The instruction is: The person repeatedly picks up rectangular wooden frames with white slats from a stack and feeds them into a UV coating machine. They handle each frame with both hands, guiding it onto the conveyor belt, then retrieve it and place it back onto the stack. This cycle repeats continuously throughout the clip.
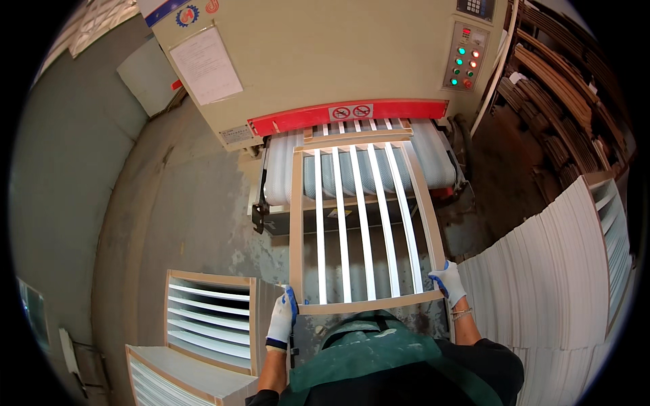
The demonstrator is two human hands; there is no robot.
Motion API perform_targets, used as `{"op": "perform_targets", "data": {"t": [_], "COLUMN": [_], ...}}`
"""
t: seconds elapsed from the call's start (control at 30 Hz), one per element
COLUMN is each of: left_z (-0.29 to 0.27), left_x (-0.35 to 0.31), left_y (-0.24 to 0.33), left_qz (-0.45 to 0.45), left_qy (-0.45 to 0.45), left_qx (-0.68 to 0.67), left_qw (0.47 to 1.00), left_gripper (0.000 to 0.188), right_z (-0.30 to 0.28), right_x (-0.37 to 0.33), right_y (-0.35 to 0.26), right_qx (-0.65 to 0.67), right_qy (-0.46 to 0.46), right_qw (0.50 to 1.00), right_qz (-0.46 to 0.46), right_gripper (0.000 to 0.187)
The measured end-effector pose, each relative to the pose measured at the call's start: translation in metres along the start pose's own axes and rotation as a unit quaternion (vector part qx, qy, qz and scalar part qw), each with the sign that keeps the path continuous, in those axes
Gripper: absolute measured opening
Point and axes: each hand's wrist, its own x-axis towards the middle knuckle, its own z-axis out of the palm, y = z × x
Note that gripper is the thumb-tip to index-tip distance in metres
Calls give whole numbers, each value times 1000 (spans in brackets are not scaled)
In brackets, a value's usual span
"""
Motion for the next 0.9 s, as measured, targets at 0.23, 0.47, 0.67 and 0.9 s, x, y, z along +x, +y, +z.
{"op": "perform_targets", "data": {"t": [0.23, 0.47, 0.67, 0.9], "left_z": [-8, -2, -3, 2], "left_x": [17, 47, 83, 97], "left_y": [-8, 5, 23, 18], "left_qz": [-69, -234, -346, -292], "left_qy": [-158, -124, -110, -77], "left_qx": [-1, -231, -289, -357], "left_qw": [985, 936, 886, 884], "left_gripper": [43, 50, 62, 55], "right_z": [-3, -13, -25, -14], "right_x": [28, 31, 26, 44], "right_y": [-33, -69, -78, -74], "right_qx": [80, 132, 138, 235], "right_qy": [-49, -118, -137, -104], "right_qw": [993, 975, 952, 945], "right_qz": [70, 133, 238, 202], "right_gripper": [14, 20, 29, 28]}}
